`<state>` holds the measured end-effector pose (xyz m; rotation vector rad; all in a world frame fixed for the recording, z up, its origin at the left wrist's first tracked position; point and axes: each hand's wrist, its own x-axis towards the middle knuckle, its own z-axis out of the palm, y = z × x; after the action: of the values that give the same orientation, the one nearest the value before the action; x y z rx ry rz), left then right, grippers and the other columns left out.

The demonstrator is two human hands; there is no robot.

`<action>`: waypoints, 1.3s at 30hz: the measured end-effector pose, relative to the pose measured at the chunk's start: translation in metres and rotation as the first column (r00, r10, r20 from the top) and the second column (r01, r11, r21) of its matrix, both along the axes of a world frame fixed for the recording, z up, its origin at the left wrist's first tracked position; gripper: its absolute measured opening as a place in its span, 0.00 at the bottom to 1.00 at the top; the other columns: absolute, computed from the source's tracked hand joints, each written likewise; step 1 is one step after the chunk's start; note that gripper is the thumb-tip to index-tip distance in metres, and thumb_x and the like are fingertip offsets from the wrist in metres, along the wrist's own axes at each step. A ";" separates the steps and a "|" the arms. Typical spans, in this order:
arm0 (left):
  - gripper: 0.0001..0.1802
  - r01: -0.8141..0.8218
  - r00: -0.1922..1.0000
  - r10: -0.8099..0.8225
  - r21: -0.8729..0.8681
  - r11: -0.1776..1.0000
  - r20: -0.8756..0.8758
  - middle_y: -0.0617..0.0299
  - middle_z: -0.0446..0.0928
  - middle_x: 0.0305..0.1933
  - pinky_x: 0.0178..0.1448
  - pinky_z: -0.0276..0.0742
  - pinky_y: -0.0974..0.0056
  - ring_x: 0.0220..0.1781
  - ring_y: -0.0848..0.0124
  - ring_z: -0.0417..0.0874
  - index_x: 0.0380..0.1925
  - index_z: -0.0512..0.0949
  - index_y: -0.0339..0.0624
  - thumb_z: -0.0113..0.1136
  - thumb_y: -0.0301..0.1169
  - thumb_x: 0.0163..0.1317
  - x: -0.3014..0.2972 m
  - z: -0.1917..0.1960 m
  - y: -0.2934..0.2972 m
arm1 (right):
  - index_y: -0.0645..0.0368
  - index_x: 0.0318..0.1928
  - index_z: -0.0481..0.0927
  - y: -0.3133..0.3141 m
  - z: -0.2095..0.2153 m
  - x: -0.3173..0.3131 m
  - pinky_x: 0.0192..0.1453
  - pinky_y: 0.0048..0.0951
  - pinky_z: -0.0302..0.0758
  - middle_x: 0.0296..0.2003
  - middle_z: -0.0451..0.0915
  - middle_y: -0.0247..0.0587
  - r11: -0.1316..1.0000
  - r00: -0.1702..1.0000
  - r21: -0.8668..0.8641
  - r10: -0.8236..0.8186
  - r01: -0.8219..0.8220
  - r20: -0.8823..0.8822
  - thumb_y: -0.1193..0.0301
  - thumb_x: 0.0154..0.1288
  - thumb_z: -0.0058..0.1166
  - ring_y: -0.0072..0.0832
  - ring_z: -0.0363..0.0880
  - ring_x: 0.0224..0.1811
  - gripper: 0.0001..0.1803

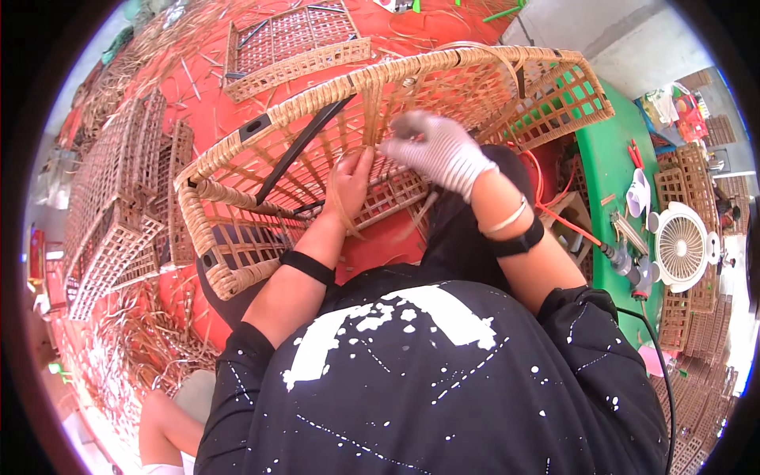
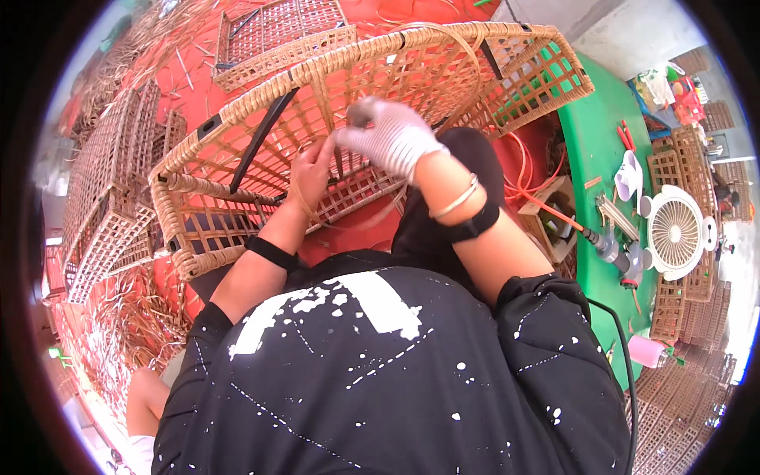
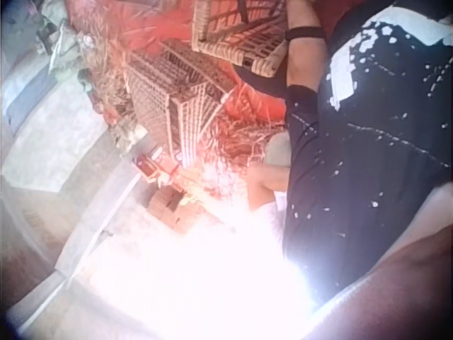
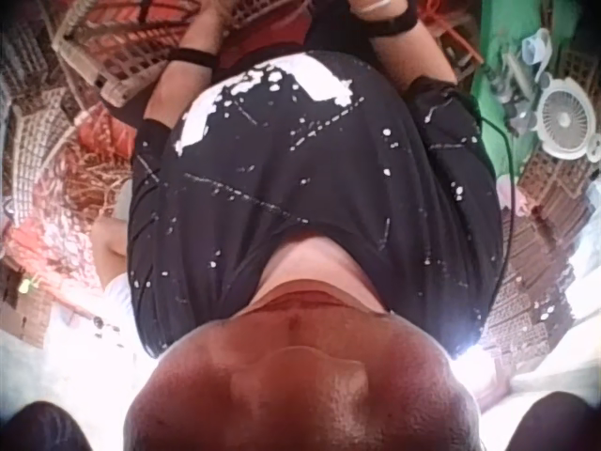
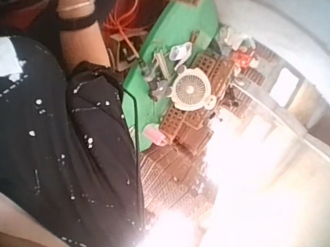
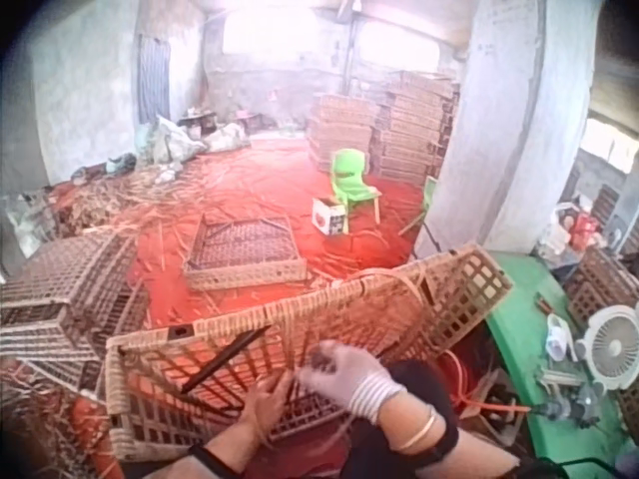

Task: The recorder weaves and secures bamboo or wicker strips onto a chair frame using a pneumatic stapler and hand tools.

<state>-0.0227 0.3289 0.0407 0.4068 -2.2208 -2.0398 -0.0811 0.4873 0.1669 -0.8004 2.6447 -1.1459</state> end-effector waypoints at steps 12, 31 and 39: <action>0.21 -0.091 0.987 0.045 0.309 0.947 0.153 0.58 0.77 0.51 0.60 0.67 0.66 0.56 0.68 0.75 0.54 0.71 0.31 0.43 0.37 0.70 0.006 0.040 0.012 | 0.57 0.49 0.77 -0.045 -0.038 -0.027 0.35 0.33 0.79 0.32 0.82 0.43 0.945 0.841 -0.017 0.299 -0.327 0.451 0.55 0.63 0.51 0.32 0.83 0.31 0.21; 0.15 -0.074 0.981 -0.043 -0.562 0.824 -0.191 0.53 0.81 0.35 0.39 0.77 0.65 0.34 0.68 0.83 0.44 0.79 0.36 0.60 0.35 0.62 0.002 0.001 -0.014 | 0.57 0.37 0.83 -0.033 0.011 0.022 0.48 0.46 0.75 0.36 0.82 0.51 0.721 0.973 0.671 0.233 -0.174 0.002 0.58 0.67 0.40 0.46 0.81 0.41 0.20; 0.18 -0.101 0.974 0.031 -0.303 0.948 -0.226 0.40 0.79 0.38 0.45 0.76 0.55 0.44 0.49 0.81 0.44 0.77 0.33 0.62 0.36 0.59 0.010 -0.002 0.006 | 0.58 0.31 0.80 -0.011 -0.002 0.047 0.38 0.43 0.75 0.26 0.80 0.50 0.891 0.971 0.393 0.240 -0.228 0.021 0.58 0.67 0.42 0.47 0.80 0.31 0.19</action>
<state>-0.0130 0.3347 0.0385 0.2097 -2.3014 -1.5726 -0.0343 0.4762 0.1650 -1.0166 2.5792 -0.5191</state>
